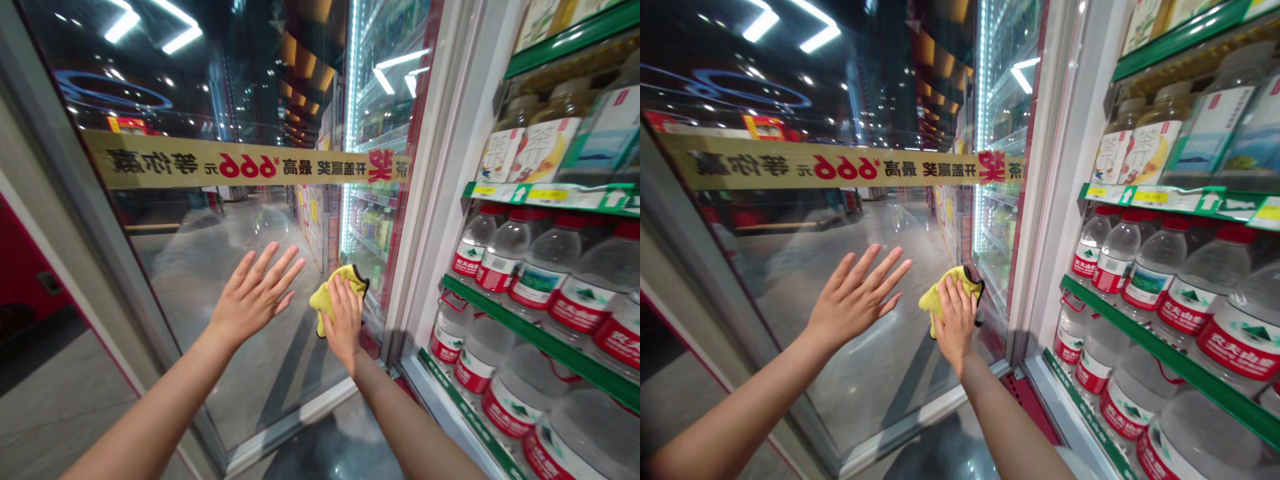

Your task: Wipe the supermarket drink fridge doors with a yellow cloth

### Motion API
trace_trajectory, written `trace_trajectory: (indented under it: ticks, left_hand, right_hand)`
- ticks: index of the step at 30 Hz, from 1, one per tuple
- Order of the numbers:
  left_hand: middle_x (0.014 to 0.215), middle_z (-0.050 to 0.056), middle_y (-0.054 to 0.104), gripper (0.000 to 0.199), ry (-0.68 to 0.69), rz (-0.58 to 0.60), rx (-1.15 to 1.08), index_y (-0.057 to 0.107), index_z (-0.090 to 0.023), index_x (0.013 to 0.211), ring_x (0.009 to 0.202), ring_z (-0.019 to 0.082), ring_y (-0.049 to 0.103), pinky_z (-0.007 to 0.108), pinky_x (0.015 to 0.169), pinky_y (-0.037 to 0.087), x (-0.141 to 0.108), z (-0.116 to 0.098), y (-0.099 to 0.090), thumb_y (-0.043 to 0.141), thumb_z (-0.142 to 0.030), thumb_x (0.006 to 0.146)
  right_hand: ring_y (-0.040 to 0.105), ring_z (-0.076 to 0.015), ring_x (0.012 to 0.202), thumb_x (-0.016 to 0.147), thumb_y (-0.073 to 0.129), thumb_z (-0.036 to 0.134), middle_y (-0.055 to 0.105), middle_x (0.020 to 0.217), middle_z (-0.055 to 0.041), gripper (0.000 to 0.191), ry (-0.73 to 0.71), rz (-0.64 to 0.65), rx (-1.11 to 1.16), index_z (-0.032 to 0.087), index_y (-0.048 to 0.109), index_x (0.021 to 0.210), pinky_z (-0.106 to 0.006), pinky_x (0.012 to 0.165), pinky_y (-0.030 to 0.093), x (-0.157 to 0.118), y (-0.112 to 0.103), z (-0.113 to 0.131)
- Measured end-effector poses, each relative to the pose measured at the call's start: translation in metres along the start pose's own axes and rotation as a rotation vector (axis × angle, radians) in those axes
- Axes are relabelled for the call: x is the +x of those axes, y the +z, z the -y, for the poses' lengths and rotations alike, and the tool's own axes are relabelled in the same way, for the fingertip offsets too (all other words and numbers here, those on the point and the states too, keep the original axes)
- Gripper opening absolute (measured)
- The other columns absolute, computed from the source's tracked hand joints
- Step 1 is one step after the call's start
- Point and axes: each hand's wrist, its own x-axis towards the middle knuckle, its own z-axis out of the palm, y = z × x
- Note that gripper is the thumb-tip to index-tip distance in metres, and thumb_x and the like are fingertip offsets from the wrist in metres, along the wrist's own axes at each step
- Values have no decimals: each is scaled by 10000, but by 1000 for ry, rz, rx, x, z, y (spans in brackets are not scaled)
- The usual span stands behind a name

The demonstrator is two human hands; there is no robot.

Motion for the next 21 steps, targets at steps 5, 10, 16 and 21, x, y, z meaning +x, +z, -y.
trace_trajectory:
  ticks: [5,10,16,21]
  left_hand:
    - [1639,-10,287,720,4,14,21,204,-314,1602,1552,229,123,402,1294,30,-1,0,1,548,-390,974]
    - [1638,-2,288,724,18,11,65,219,-300,1602,1551,240,133,419,1294,27,-2,1,2,552,-396,966]
    - [1647,4,279,682,41,1,111,279,-274,1592,1557,240,91,408,1292,4,-2,4,3,538,-413,976]
    - [1655,5,262,699,42,4,84,279,-271,1591,1561,239,73,416,1293,-2,-3,4,4,563,-396,965]
  right_hand:
    - [451,-311,1408,908,553,205,459,1559,-71,597,-89,-39,-16,358,489,1481,-504,1132,391,-22,-8,-38]
    - [173,-368,1546,967,461,253,204,1682,-118,634,143,-137,24,260,314,1584,-617,1154,328,22,-8,-33]
    - [368,-301,1470,866,598,182,409,1610,-35,743,-245,185,2,389,372,1544,-569,1221,237,-28,-4,-21]
    - [249,-329,1527,931,495,202,285,1663,-104,732,29,-13,-18,290,230,1607,-620,1200,231,-6,-9,-42]
